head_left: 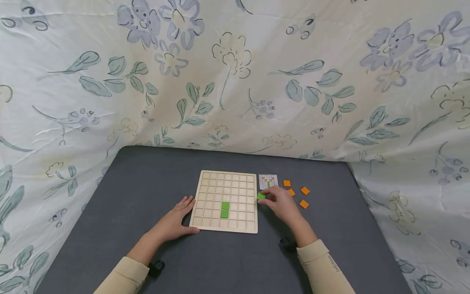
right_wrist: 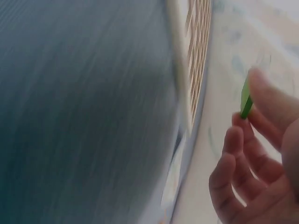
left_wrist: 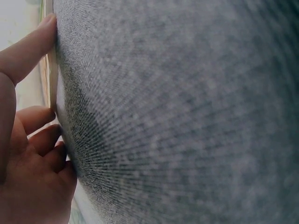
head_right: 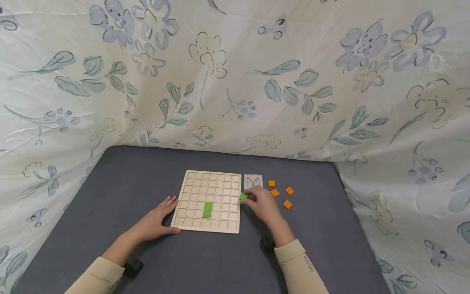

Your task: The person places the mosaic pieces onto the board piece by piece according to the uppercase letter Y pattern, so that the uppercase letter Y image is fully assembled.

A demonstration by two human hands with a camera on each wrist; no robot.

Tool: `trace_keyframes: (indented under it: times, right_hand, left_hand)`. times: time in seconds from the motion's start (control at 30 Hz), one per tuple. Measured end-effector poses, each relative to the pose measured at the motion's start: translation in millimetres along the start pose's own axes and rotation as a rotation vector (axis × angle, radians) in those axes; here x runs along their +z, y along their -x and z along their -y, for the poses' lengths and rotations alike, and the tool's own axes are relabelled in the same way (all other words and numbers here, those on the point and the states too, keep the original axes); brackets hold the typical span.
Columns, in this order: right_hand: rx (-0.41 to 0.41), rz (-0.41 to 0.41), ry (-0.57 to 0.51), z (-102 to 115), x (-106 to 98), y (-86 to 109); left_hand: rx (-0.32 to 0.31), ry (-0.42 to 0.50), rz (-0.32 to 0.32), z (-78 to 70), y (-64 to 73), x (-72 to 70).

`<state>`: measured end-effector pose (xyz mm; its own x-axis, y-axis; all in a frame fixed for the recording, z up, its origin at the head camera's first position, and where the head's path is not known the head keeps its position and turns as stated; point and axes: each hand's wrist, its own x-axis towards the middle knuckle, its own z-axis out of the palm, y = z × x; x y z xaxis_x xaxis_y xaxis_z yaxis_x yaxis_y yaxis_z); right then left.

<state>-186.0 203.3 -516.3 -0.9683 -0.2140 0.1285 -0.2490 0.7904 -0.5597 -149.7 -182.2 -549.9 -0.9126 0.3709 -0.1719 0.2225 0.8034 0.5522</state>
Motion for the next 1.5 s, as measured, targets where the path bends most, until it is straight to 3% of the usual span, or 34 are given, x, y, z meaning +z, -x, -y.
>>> trace_keyframes:
  times: [0.37, 0.57, 0.67, 0.97, 1.17, 1.5]
  right_hand:
    - [0.003, 0.147, 0.064, 73.5, 57.8, -40.1]
    - [0.033, 0.22, 0.096, 85.0, 73.0, -51.7]
    - [0.066, 0.232, 0.055, 84.6, 75.6, -54.6]
    - [0.117, 0.239, -0.091, 78.3, 72.5, -58.2]
    - [0.118, 0.19, -0.192, 75.6, 47.8, -48.0]
    - [0.131, 0.042, -0.135, 55.7, 12.7, -29.6]
  left_hand:
    - [0.003, 0.003, -0.015, 2.7, 4.4, -0.7]
    - [-0.005, 0.008, -0.011, 1.7, 3.7, 1.0]
    - [-0.004, 0.012, -0.011, 1.1, 3.2, 1.0]
    - [0.001, 0.009, -0.003, -1.4, 3.0, -0.2]
    - [0.002, 0.01, -0.003, -4.7, 2.3, -0.7]
    - [-0.014, -0.007, 0.002, -4.9, 5.9, 2.8]
